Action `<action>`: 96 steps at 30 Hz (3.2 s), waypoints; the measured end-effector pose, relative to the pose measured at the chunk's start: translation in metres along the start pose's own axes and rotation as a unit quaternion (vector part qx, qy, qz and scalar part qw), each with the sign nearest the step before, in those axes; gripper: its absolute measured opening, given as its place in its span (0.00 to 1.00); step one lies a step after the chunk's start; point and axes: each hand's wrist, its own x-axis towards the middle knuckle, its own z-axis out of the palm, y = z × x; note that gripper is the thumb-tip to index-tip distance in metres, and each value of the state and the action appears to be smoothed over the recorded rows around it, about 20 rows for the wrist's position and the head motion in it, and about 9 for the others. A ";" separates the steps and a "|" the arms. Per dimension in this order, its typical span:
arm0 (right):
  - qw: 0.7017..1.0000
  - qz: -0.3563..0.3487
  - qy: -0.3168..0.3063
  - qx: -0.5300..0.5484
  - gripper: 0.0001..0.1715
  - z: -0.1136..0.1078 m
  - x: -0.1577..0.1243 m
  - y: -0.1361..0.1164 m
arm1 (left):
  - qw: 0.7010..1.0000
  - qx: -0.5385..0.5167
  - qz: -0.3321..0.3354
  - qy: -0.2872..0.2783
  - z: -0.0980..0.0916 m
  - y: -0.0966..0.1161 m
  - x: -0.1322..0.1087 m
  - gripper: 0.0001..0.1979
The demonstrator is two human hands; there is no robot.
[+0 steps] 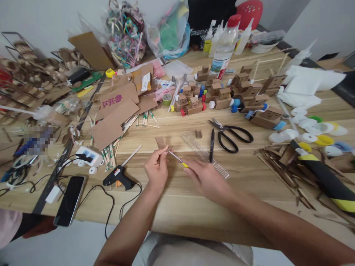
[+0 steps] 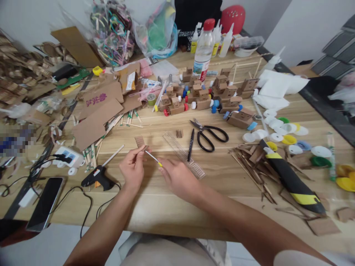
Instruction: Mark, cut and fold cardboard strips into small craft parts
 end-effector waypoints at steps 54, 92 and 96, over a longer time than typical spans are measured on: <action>0.992 -0.069 0.084 -0.064 0.16 0.009 -0.010 -0.017 | 0.990 0.012 0.110 -0.085 -0.003 0.022 -0.013 0.13; 0.931 -0.060 0.030 -0.359 0.11 0.000 0.005 0.011 | 0.979 -0.172 -0.100 0.045 -0.003 0.012 0.022 0.22; 0.923 -0.152 0.112 -0.336 0.10 -0.008 0.006 0.007 | 0.971 -0.199 -0.127 -0.029 0.002 0.020 0.011 0.21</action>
